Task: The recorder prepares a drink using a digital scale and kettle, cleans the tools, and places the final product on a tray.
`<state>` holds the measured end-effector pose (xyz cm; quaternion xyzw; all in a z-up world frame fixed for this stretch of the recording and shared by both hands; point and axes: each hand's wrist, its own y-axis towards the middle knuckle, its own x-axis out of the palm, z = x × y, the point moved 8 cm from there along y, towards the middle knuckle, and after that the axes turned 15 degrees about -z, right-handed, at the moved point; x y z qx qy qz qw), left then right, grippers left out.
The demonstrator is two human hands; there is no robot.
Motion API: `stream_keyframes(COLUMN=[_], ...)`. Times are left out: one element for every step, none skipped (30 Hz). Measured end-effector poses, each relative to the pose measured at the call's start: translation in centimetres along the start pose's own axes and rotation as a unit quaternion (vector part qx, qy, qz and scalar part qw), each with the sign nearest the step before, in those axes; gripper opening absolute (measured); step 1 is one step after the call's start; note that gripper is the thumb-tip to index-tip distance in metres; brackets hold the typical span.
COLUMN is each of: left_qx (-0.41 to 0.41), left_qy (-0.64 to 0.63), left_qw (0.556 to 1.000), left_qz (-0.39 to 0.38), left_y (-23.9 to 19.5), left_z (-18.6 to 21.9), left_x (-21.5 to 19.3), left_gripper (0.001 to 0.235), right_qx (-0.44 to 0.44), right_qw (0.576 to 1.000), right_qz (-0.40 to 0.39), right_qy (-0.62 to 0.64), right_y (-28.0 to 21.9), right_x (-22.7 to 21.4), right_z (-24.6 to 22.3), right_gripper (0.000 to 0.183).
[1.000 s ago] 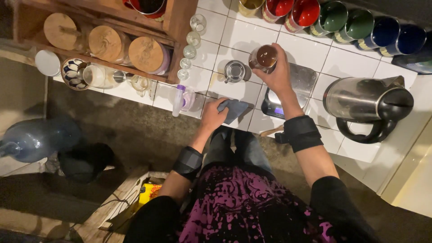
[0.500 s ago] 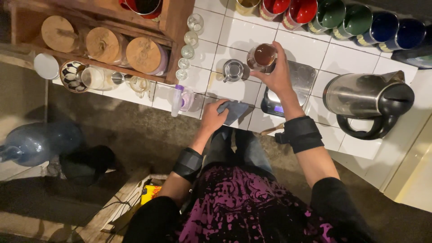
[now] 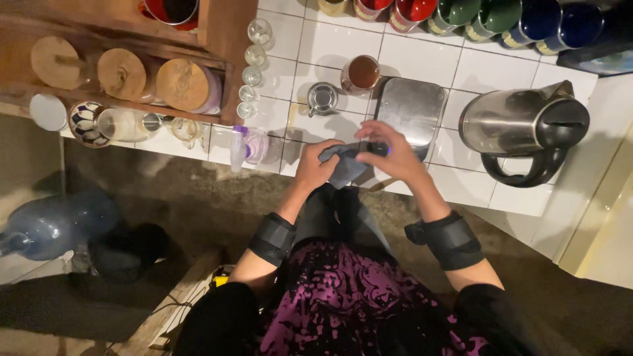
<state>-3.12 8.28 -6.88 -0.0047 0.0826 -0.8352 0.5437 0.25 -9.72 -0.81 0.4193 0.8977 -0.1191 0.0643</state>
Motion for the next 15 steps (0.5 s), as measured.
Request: stream_keyframes(left_qx=[0.001, 0.004, 0.007, 0.007, 0.021, 0.036, 0.039, 0.044, 0.05, 0.047, 0.042, 0.038, 0.037, 0.023, 0.009], left_qy=[0.0, -0.017, -0.035, -0.036, -0.041, -0.044, -0.043, -0.046, -0.049, -0.051, -0.061, -0.069, -0.07, -0.039, -0.008], left_qw=[1.0, 1.0, 0.999, 0.999, 0.998, 0.998, 0.998, 0.998, 0.997, 0.997, 0.997, 0.997, 0.997, 0.999, 0.998], left_qz=[-0.003, -0.016, -0.028, -0.032, -0.032, -0.031, -0.033, -0.029, -0.026, -0.028, -0.017, -0.002, -0.001, 0.028, 0.057], left_y=[0.5, 1.0, 1.4, 1.6, 1.7, 2.1, 2.6, 2.8, 3.0, 2.9, 2.8, 3.0, 3.0, 3.1, 3.2], left_z=[0.6, 1.2, 1.7, 2.2, 2.8, 3.5, 4.0, 4.5, 5.0, 4.0, 2.9, 1.8, 0.6, -0.7, -2.0], left_x=[0.4, 0.9, 1.6, 2.3, 3.1, 3.5, 4.2, 4.8, 5.4, 6.2, 6.8, 7.2, 7.4, 7.1, 6.8], left_gripper=[0.028, 0.028, 0.028, 0.028, 0.027, 0.027, 0.027, 0.028, 0.03, 0.03, 0.03, 0.029, 0.029, 0.023, 0.018], right_qx=[0.001, 0.126, 0.249, 0.251, 0.21, 0.166, 0.165, 0.119, 0.073, 0.076, 0.077, 0.074, 0.074, 0.15, 0.226], right_qw=[1.0, 0.991, 0.965, 0.965, 0.975, 0.984, 0.984, 0.99, 0.993, 0.993, 0.991, 0.988, 0.988, 0.971, 0.946], right_qz=[0.003, -0.001, -0.007, -0.004, 0.011, 0.025, 0.028, 0.044, 0.059, 0.06, 0.091, 0.12, 0.119, 0.17, 0.218], right_qy=[0.0, 0.039, 0.078, 0.078, 0.068, 0.055, 0.054, 0.062, 0.07, 0.072, 0.068, 0.062, 0.062, 0.07, 0.078], right_y=[-0.4, -1.2, -2.5, -3.7, -4.6, -5.2, -5.9, -6.6, -7.3, -8.1, -9.2, -9.8, -10.7, -12.3, -14.0], right_x=[0.2, 0.7, 1.4, 1.4, 1.2, 0.8, 0.4, 0.0, -0.4, -0.7, -1.4, -2.3, -2.7, -3.8, -4.7], right_z=[-0.7, 0.7, 2.0, 3.8, 5.0, 6.2, 6.5, 6.2, 5.9, 6.0, 6.1, 6.1, 7.6, 10.4, 13.0], right_gripper=[0.062, 0.056, 0.05, 0.05, 0.041, 0.035, 0.035, 0.036, 0.039, 0.039, 0.038, 0.037, 0.037, 0.026, 0.02])
